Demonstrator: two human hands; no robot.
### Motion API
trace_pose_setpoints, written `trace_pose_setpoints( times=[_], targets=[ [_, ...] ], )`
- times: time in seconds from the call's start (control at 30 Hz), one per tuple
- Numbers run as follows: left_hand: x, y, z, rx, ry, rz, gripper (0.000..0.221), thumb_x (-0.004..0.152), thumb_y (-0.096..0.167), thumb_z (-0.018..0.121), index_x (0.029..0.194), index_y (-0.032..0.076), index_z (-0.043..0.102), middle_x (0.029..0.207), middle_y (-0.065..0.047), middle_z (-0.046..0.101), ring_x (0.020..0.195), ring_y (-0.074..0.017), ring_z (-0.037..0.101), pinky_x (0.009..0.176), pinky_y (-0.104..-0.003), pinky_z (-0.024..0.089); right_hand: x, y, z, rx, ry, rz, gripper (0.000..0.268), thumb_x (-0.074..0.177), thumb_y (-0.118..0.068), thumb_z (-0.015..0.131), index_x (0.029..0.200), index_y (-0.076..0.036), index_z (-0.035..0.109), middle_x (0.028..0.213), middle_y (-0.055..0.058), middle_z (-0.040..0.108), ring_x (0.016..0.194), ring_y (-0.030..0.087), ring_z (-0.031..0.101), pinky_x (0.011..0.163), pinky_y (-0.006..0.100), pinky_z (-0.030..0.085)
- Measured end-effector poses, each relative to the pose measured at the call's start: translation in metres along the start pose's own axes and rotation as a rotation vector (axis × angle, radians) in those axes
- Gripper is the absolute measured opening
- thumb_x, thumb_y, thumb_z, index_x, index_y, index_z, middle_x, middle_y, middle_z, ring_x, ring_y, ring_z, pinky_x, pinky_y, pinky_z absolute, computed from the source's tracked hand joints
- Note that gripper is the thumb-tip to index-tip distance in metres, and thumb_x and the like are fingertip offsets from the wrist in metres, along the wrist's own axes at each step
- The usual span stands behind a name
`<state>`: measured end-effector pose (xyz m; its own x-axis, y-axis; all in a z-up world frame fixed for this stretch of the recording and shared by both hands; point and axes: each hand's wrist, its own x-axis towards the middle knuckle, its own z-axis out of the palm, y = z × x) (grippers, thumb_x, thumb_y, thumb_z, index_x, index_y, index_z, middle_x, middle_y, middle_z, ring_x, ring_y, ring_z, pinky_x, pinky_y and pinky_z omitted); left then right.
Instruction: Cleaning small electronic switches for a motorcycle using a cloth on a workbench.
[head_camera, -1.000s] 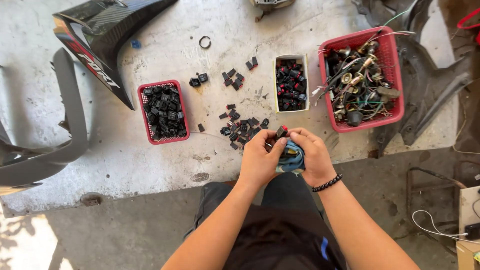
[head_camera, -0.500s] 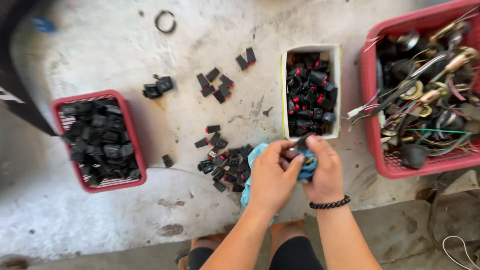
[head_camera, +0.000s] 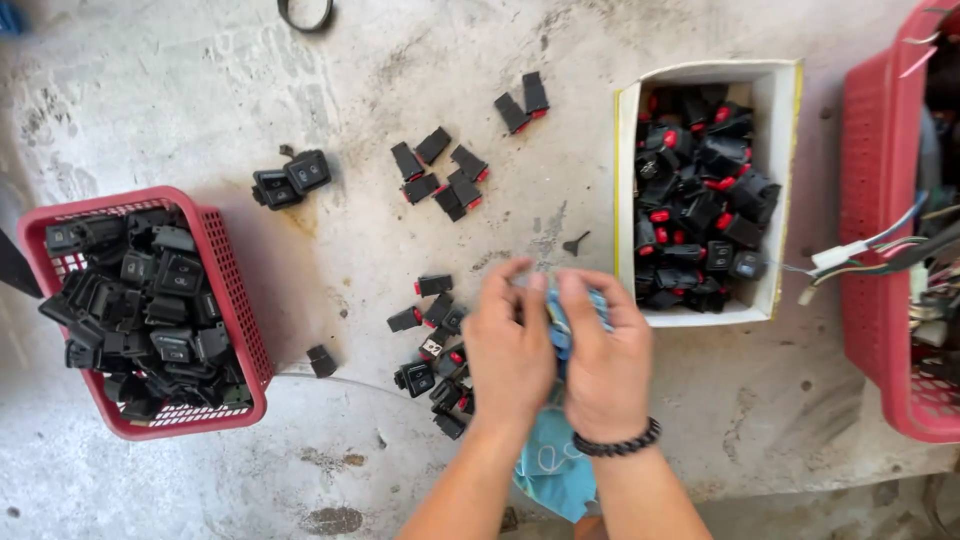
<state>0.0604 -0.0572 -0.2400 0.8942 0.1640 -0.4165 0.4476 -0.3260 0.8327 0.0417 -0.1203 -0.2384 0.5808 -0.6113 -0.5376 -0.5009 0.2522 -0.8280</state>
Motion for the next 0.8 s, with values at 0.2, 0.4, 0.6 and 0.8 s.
trace_pose_setpoints(
  times=[0.2, 0.4, 0.6, 0.8],
  targets=[
    [0.039, -0.02, -0.017, 0.143, 0.141, -0.092, 0.039, 0.098, 0.026, 0.059, 0.135, 0.013, 0.057, 0.056, -0.006, 0.067, 0.056, -0.0263, 0.068, 0.063, -0.038, 0.054, 0.012, 0.01, 0.051, -0.111, -0.159, -0.046, 0.028, 0.091, -0.014, 0.073, 0.119, -0.013, 0.078, 0.11, 0.008, 0.073, 0.108, 0.012, 0.057, 0.102, 0.036, 0.051],
    [0.059, -0.016, -0.015, 0.19, 0.152, -0.131, 0.041, 0.098, 0.026, 0.058, 0.137, 0.014, 0.055, 0.054, -0.005, 0.067, 0.058, -0.0313, 0.071, 0.063, -0.044, 0.054, 0.033, 0.011, 0.066, -0.188, -0.196, -0.083, 0.025, 0.091, -0.012, 0.072, 0.115, -0.013, 0.08, 0.108, 0.009, 0.077, 0.106, 0.013, 0.063, 0.096, 0.034, 0.054],
    [0.064, -0.01, -0.012, 0.216, 0.138, -0.238, 0.036, 0.097, 0.037, 0.059, 0.129, 0.021, 0.056, 0.059, -0.001, 0.069, 0.068, -0.031, 0.075, 0.07, -0.046, 0.058, 0.038, 0.012, 0.065, -0.254, -0.196, -0.109, 0.024, 0.092, -0.013, 0.072, 0.114, -0.017, 0.08, 0.106, 0.007, 0.077, 0.106, 0.012, 0.065, 0.094, 0.035, 0.056],
    [0.07, -0.018, -0.008, 0.313, 0.095, -0.261, 0.023, 0.094, 0.046, 0.063, 0.106, 0.027, 0.059, 0.06, 0.007, 0.068, 0.07, -0.0263, 0.076, 0.069, -0.043, 0.059, 0.046, 0.016, 0.062, -0.264, -0.191, -0.122, 0.022, 0.093, -0.013, 0.07, 0.112, -0.013, 0.08, 0.109, 0.011, 0.077, 0.108, 0.018, 0.067, 0.095, 0.038, 0.056]
  ],
)
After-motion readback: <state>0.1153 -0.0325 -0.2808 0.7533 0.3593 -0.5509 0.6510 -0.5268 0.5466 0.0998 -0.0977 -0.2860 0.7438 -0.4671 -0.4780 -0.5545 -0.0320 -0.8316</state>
